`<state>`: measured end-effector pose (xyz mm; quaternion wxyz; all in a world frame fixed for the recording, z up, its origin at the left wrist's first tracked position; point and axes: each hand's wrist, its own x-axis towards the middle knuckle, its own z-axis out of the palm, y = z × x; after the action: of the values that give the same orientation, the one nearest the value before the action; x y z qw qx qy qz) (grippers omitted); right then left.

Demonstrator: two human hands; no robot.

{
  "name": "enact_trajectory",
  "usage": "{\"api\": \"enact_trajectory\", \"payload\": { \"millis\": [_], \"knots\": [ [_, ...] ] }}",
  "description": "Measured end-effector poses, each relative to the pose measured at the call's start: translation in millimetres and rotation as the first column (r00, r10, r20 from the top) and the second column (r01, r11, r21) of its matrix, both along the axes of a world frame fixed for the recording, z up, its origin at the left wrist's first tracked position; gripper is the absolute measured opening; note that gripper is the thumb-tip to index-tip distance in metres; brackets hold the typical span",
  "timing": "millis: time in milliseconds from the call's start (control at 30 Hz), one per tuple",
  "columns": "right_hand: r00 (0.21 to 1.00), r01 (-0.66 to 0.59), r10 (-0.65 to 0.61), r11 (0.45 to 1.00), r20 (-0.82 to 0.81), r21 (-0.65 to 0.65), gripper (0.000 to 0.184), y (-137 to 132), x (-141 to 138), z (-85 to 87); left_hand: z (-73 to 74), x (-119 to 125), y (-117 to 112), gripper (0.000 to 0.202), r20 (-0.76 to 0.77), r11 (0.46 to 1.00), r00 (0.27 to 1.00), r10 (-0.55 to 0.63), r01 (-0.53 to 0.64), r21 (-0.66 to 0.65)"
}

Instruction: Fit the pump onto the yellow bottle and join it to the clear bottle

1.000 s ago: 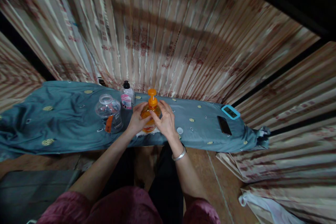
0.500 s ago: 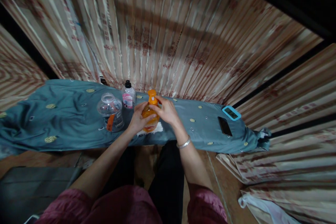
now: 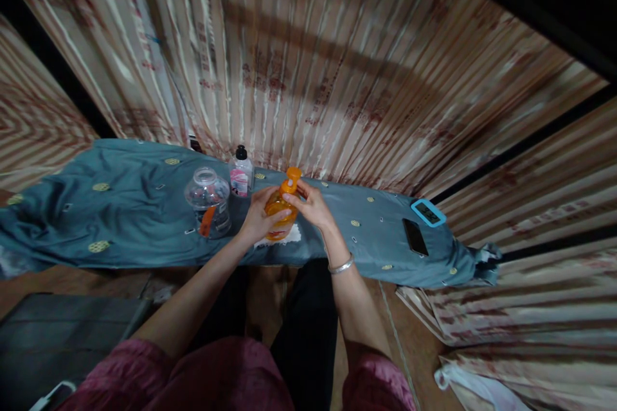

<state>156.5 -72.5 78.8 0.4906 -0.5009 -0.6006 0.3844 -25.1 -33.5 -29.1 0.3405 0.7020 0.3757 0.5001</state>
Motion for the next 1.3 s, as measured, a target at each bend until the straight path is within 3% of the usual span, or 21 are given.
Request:
{"api": "enact_trajectory", "payload": {
  "millis": [167, 433, 633, 800, 1067, 1300],
  "knots": [
    [0.997, 0.052, -0.053, 0.998, 0.057, 0.023, 0.067, 0, 0, -1.2, -2.5, 1, 0, 0.063, 0.011, 1.0, 1.0, 0.004, -0.004, -0.002],
    [0.921, 0.331, -0.343, 0.939, 0.186, 0.094, 0.062, -11, -15, -17.3, -6.6, 6, -3, 0.06, 0.086, 0.999, 0.996, 0.025, -0.022, -0.036],
    [0.966, 0.159, -0.178, 0.981, 0.186, 0.111, 0.079, -13, -3, -2.1, -6.3, 5, -4, 0.066, 0.056, 0.998, 0.998, 0.028, -0.025, -0.053],
    [0.977, 0.021, -0.037, 0.997, 0.208, 0.079, 0.061, -5, 11, 7.8, -3.6, 3, -5, 0.067, 0.019, 0.999, 1.0, 0.023, -0.022, -0.042],
    [0.987, -0.029, 0.02, 0.998, 0.158, 0.054, 0.069, 4, 11, -5.3, -1.0, 1, -4, 0.066, 0.001, 0.999, 1.0, 0.016, -0.016, -0.03],
    [0.96, -0.079, 0.063, 0.996, 0.273, 0.045, 0.058, -2, 18, 10.9, -2.7, 2, -6, 0.068, 0.02, 0.999, 1.0, 0.01, -0.009, -0.031]
  ]
}}
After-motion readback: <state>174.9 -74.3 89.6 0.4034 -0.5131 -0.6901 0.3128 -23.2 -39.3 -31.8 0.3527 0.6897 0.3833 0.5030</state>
